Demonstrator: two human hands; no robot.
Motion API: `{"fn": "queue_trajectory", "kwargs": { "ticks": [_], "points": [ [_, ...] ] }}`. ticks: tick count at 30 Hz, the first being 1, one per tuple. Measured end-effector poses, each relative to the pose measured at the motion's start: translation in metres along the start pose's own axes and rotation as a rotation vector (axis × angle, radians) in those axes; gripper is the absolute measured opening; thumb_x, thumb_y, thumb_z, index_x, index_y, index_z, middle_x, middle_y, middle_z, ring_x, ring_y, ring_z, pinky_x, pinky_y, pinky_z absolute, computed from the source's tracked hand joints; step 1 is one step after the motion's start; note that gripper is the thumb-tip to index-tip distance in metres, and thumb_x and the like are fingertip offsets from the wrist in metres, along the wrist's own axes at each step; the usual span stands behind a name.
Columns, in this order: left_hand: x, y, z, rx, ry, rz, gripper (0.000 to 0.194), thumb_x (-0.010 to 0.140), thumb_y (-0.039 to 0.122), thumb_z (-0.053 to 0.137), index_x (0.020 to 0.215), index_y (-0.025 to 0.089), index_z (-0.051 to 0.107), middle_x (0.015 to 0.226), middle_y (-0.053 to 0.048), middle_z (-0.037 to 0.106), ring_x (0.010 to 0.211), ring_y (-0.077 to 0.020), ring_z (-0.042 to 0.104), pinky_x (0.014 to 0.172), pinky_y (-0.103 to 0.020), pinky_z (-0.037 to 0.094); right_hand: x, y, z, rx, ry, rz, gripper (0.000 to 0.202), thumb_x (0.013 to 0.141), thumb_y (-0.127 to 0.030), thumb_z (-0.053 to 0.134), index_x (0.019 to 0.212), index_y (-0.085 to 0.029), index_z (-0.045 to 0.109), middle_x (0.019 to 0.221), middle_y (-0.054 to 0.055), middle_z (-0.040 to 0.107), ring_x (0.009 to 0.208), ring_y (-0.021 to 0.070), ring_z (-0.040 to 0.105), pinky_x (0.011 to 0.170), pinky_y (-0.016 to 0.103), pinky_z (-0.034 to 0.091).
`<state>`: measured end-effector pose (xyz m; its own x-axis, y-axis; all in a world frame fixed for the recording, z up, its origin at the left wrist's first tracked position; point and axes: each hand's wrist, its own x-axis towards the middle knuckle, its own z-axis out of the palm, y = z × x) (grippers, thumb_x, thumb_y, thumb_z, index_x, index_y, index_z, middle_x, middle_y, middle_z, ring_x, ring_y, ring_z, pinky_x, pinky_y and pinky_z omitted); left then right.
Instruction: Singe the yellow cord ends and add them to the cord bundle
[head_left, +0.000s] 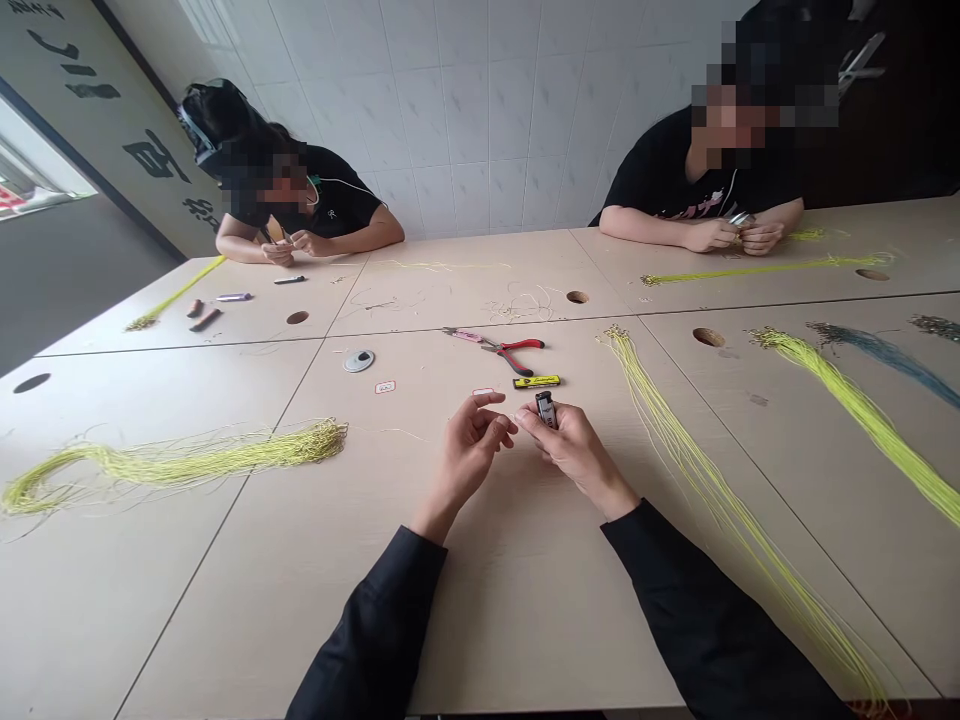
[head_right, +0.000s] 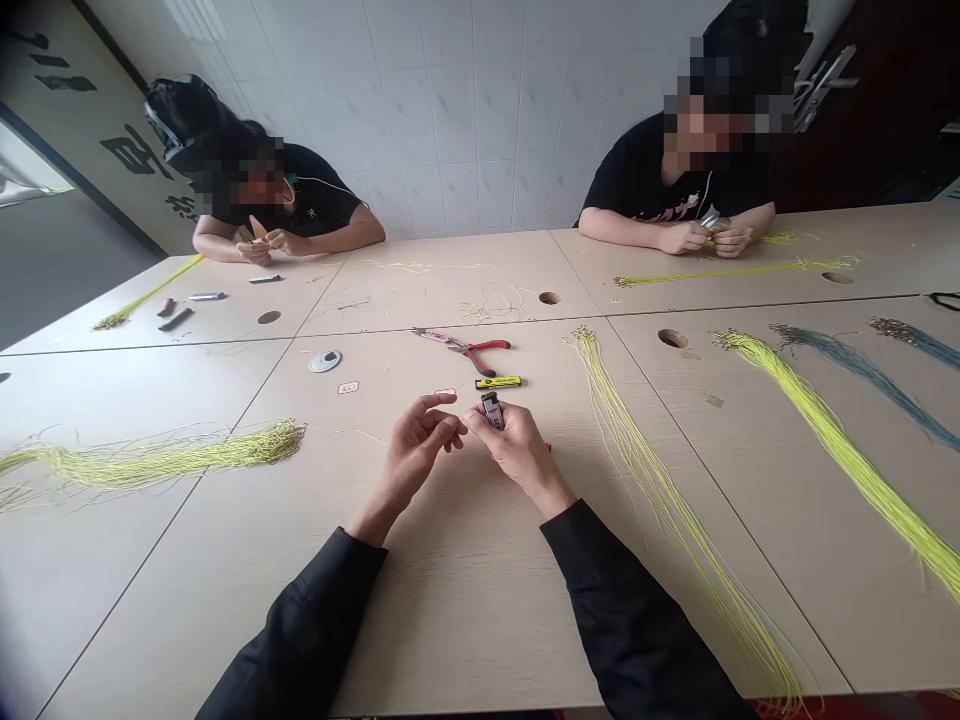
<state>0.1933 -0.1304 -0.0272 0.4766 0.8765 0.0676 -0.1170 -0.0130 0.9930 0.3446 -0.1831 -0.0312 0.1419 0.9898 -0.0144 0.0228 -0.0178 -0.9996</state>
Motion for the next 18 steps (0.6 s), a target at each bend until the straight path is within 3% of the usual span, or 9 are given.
{"fn": "queue_trajectory", "kwargs": {
  "ticks": [9,15,18],
  "points": [
    [0.0012,-0.0027,0.0004,0.009,-0.008,-0.017,0.035,0.085,0.033,0.065,0.115,0.017,0.056,0.074,-0.001,0.068,0.063,-0.0127,0.061,0.064,-0.027,0.046,-0.0001,-0.0051,0.0007,-0.041,0.004,0.013,0.038,0.088,-0.052,0.061,0.071,-0.019,0.052,0.062,-0.005,0.033,0.054,0.0099,0.023,0.046,0.024,0.022],
    [0.0007,-0.0049,-0.0025,0.206,-0.02,0.003,0.016,0.084,0.03,0.064,0.082,0.015,0.063,0.075,-0.003,0.066,0.068,-0.0135,0.061,0.066,-0.027,0.047,0.0023,0.0022,-0.0009,-0.066,0.049,0.007,0.04,0.087,-0.053,0.061,0.069,-0.021,0.045,0.059,-0.006,0.028,0.052,0.0094,0.024,0.046,0.024,0.022],
    [-0.0002,-0.0061,-0.003,0.296,-0.037,0.042,0.016,0.085,0.03,0.063,0.08,0.015,0.064,0.076,-0.003,0.066,0.068,-0.0134,0.06,0.065,-0.027,0.046,0.0024,0.0026,-0.0007,-0.084,0.058,0.012,0.042,0.086,-0.053,0.062,0.068,-0.021,0.043,0.061,-0.006,0.028,0.053,0.0094,0.025,0.048,0.025,0.023]
  ]
}}
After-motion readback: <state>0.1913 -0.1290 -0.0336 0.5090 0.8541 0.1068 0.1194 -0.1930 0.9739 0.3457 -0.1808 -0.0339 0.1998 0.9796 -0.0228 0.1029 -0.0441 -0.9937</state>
